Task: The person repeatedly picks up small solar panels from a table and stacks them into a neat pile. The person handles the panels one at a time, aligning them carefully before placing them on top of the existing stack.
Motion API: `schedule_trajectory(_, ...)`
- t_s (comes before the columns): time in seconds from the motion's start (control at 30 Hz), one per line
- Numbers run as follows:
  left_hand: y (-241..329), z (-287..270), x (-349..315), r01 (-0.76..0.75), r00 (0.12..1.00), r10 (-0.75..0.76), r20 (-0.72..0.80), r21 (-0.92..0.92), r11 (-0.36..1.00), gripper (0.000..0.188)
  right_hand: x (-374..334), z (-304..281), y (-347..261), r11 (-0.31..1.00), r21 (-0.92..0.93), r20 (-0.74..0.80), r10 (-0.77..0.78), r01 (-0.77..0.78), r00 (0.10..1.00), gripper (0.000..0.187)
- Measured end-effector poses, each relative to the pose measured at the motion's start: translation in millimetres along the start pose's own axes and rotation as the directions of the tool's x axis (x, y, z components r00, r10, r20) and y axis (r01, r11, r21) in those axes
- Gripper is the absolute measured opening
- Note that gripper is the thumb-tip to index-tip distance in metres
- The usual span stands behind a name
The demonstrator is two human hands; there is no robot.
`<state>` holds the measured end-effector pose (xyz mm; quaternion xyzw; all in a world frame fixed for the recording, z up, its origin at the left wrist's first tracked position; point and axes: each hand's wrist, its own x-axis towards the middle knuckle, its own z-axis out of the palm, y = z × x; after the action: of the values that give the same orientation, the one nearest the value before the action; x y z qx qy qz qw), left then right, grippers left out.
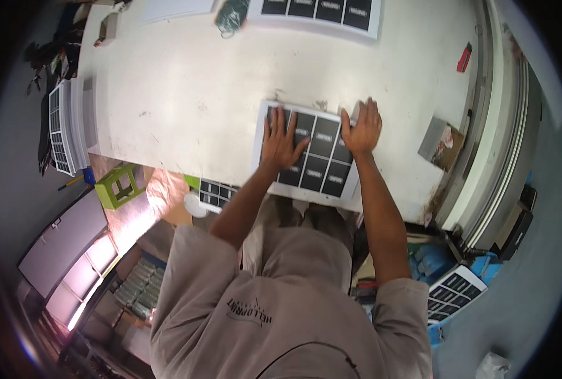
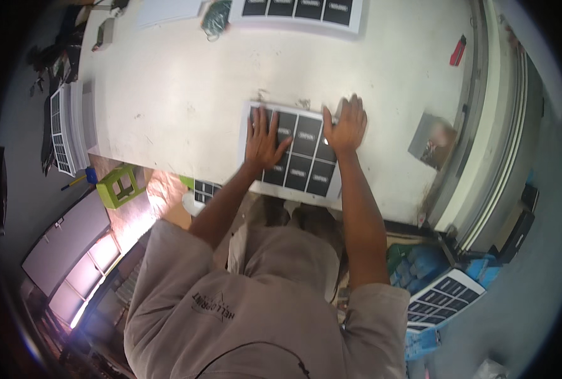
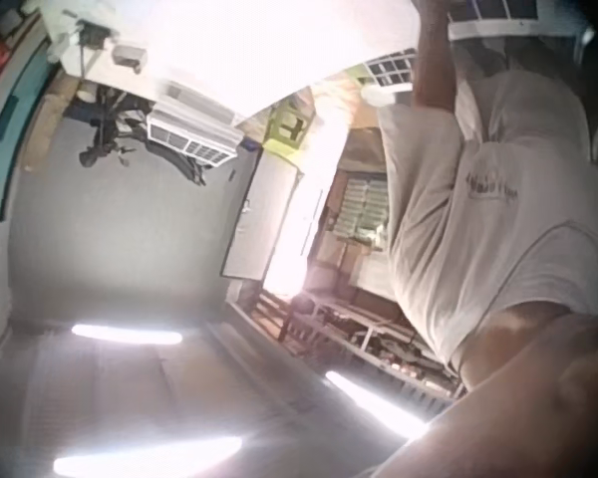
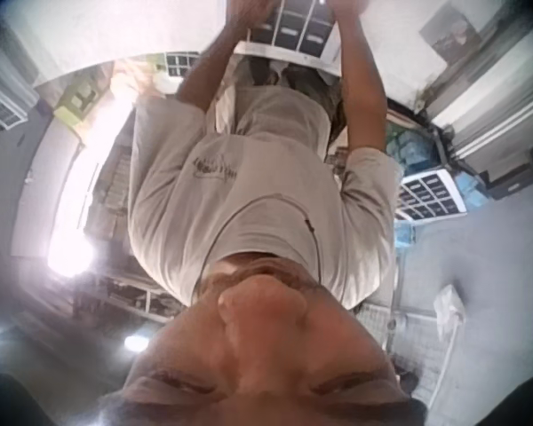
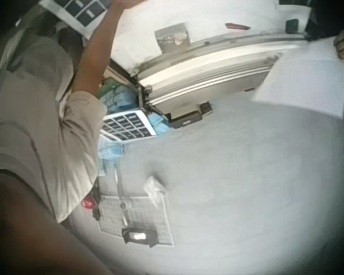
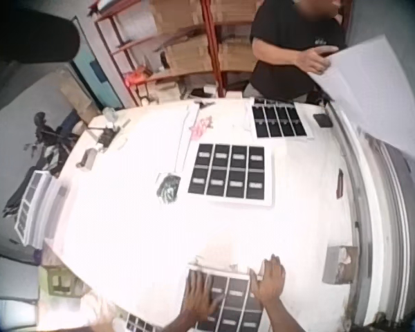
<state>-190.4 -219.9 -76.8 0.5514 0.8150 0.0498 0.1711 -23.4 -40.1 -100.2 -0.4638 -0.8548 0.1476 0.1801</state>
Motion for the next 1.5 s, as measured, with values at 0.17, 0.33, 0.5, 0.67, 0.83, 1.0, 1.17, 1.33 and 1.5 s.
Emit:
schedule_trajectory(0.17,-34,16,-78,0.016,0.987,-0.031,-0.160,-0.097,0.995,0.088,0,0,-5,0.992,-0.128,0.025,-0.010,0.013,1.000,0.059)
schedule_trajectory(0.33,-34,15,-76,-0.029,0.980,0.008,-0.197,-0.107,0.994,0.086,-23,-18,-28,0.905,-0.404,0.116,-0.095,0.134,0.989,0.064)
schedule_trajectory(0.5,-35,17,-84,-0.017,0.975,-0.016,-0.224,-0.145,0.989,0.087,-146,-44,-33,0.973,-0.227,0.231,0.012,0.042,0.973,0.069)
schedule_trajectory(0.67,-40,18,-72,-0.058,0.957,0.008,-0.289,-0.165,0.985,0.091,-190,-27,-13,0.999,-0.031,0.047,-0.026,0.028,0.999,0.081)
schedule_trajectory(0.83,-28,2,-87,-0.077,0.966,0.035,-0.255,-0.157,0.985,0.096,-182,-41,-24,1.000,0.025,0.033,-0.018,0.018,0.999,0.083)
schedule_trajectory(1.0,-40,-15,-84,-0.100,0.976,0.030,-0.214,-0.325,0.940,0.092,-167,-77,-13,0.930,0.305,0.102,0.181,-0.204,0.978,0.075)
schedule_trajectory(1.17,-47,16,-101,0.695,0.692,-0.709,0.140,-0.394,0.601,0.079,-154,-70,-2,0.546,0.168,0.427,0.710,-0.821,0.560,0.065)
schedule_trajectory(1.33,-35,13,-95,0.767,0.612,-0.785,0.096,-0.314,0.560,0.087,-152,-51,-11,0.457,0.107,0.346,0.815,-0.883,0.464,0.075)
schedule_trajectory(1.5,-57,15,-93,0.742,0.643,-0.752,0.142,-0.359,0.566,0.087,-144,-61,0,0.410,0.076,0.516,0.763,-0.909,0.388,0.091)
